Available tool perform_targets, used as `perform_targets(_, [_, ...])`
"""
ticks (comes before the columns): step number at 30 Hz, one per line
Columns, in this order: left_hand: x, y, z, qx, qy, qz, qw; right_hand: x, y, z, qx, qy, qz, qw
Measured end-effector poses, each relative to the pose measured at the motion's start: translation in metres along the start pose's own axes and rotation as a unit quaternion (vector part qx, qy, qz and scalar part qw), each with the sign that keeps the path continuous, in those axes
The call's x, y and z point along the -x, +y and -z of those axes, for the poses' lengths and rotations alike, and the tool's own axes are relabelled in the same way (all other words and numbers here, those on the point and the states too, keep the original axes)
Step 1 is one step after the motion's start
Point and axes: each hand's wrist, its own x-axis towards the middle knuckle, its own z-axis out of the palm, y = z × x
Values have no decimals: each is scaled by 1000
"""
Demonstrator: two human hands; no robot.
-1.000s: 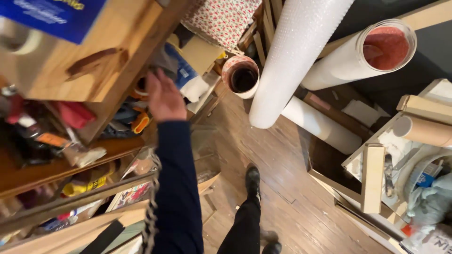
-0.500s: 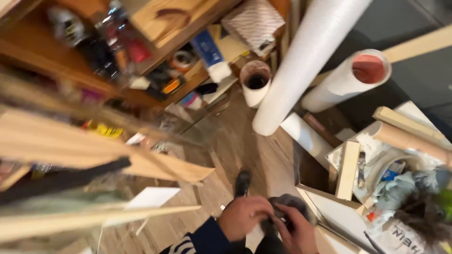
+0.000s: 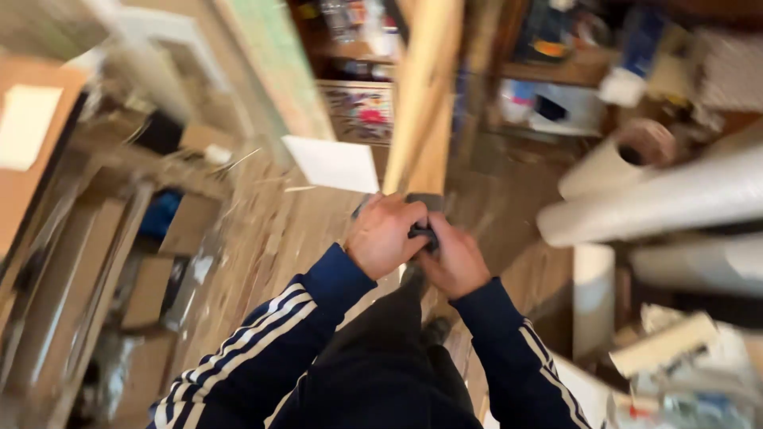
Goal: The recorder applies a protective varnish or finish to a small photographic print using a brush and a cleaning cloth.
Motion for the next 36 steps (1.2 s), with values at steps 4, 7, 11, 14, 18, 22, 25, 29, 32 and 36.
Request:
perform_targets(4, [71,-26,62,-31,41,54,997,-17,-20,-44,90,-47,34,994])
perform_targets(7, [121,-21,108,-17,7,128,992,-31,-66,-72,144,-60,83,984])
perform_targets(11, [197,-51,146,-75,20,139,987,-56,-101,-117,195,-122,139,963])
perform_targets(14, [268,-62,176,-149,12,192,970,-68,-114,-154,196,-163,202,946])
perform_targets(18, [356,-55,216,-148,15,357,922,-74,-141,-212,142,-192,164,957])
perform_targets(22, [429,-64,236,7,99,393,914,-74,-177,-270,-3,-233,126,964])
perform_targets(25, [468,-82,246,181,177,337,907,-76,-169,-324,-18,-269,142,952])
perform_targets(29, [526,-138,237,293,253,280,879,-83,-123,-404,-6,-265,60,962])
perform_targets(32, [554,-165,215,538,385,238,711,-80,-142,-443,-259,-242,-68,932])
perform_targets(36, [524,-154,226,760,431,-34,485,-78,-163,-480,-382,-219,-198,876])
